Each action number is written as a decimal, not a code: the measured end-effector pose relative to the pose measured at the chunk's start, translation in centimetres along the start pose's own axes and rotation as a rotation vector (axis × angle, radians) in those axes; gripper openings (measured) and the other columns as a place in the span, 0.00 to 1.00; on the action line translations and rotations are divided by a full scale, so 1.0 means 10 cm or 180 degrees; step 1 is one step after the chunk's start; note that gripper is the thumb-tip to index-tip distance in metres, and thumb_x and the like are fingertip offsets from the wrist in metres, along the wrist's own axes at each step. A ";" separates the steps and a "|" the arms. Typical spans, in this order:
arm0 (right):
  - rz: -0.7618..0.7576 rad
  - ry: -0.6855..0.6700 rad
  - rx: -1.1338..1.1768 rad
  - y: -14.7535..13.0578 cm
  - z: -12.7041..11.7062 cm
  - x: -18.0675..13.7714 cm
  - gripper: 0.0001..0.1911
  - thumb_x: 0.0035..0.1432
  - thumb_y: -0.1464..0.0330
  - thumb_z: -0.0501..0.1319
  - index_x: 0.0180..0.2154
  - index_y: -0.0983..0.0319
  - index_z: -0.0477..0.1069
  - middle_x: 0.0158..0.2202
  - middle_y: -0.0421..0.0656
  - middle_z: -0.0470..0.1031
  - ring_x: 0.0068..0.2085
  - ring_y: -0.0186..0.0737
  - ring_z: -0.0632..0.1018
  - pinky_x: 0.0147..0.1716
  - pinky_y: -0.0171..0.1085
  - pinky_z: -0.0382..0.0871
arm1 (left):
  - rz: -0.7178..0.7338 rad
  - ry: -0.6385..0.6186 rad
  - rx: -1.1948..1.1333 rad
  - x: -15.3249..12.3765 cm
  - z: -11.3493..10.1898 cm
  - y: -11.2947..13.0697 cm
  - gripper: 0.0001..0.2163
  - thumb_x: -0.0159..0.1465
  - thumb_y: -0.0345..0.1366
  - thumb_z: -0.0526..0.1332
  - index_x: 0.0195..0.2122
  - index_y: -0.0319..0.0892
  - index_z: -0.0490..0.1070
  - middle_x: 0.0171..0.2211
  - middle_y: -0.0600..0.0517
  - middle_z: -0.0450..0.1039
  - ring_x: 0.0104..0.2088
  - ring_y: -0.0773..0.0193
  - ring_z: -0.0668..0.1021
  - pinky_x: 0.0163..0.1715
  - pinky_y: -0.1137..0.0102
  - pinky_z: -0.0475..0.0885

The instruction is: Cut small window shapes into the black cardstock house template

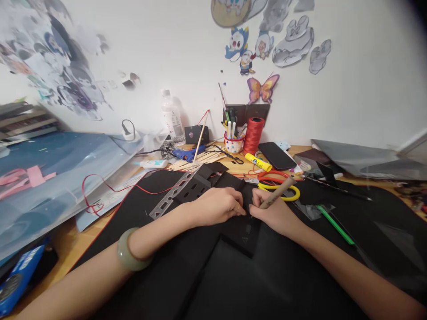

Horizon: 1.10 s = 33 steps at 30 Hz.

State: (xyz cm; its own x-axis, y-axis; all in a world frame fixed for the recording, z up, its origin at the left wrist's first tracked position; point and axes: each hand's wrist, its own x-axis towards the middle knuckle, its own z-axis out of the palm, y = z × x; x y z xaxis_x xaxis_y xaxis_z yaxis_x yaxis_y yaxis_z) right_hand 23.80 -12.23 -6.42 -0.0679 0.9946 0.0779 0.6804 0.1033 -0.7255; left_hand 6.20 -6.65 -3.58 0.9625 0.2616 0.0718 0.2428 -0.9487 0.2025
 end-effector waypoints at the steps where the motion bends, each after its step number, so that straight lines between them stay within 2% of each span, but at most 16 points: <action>1: -0.0014 -0.0037 0.0015 0.00 -0.01 0.00 0.12 0.43 0.72 0.54 0.18 0.60 0.49 0.17 0.33 0.52 0.22 0.30 0.57 0.21 0.31 0.50 | 0.0024 0.0001 0.0000 -0.01 0.01 0.00 0.10 0.62 0.31 0.53 0.40 0.47 0.72 0.38 0.54 0.69 0.39 0.67 0.71 0.33 0.76 0.65; 10: -0.0448 -0.0639 0.0196 -0.02 -0.07 0.06 0.11 0.43 0.75 0.53 0.19 0.61 0.49 0.18 0.33 0.52 0.22 0.28 0.57 0.20 0.31 0.49 | 0.0137 -0.0135 0.0212 -0.03 0.03 0.01 0.12 0.63 0.28 0.50 0.43 0.45 0.70 0.38 0.52 0.68 0.38 0.65 0.68 0.32 0.75 0.65; 22: -0.0272 -0.0018 0.0023 0.02 0.02 0.01 0.12 0.40 0.77 0.51 0.18 0.61 0.46 0.17 0.34 0.50 0.21 0.29 0.55 0.19 0.32 0.47 | 0.0124 -0.0206 0.0411 -0.04 0.02 0.03 0.14 0.60 0.25 0.50 0.43 0.46 0.69 0.38 0.52 0.66 0.37 0.65 0.67 0.26 0.75 0.63; 28: -0.0056 0.0240 0.0008 -0.01 0.05 -0.03 0.13 0.40 0.76 0.52 0.17 0.61 0.47 0.16 0.34 0.50 0.20 0.29 0.55 0.19 0.33 0.47 | 0.0067 -0.0201 0.0358 -0.04 0.04 0.04 0.16 0.59 0.23 0.50 0.43 0.45 0.69 0.39 0.52 0.66 0.38 0.64 0.68 0.27 0.74 0.64; 33: 0.0282 0.0340 -0.0114 -0.05 0.06 -0.01 0.13 0.39 0.76 0.54 0.16 0.61 0.47 0.15 0.34 0.49 0.20 0.29 0.55 0.19 0.33 0.47 | 0.0040 -0.0102 0.0088 -0.03 0.06 0.00 0.13 0.62 0.27 0.51 0.42 0.46 0.71 0.39 0.53 0.67 0.37 0.65 0.69 0.32 0.74 0.65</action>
State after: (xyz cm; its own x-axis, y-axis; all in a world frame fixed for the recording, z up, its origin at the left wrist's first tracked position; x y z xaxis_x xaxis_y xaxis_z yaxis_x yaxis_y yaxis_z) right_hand 23.06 -12.40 -6.49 0.0703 0.9936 0.0884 0.7062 0.0130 -0.7079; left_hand 6.02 -6.86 -4.13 0.9687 0.2443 0.0428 0.2335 -0.9565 0.1747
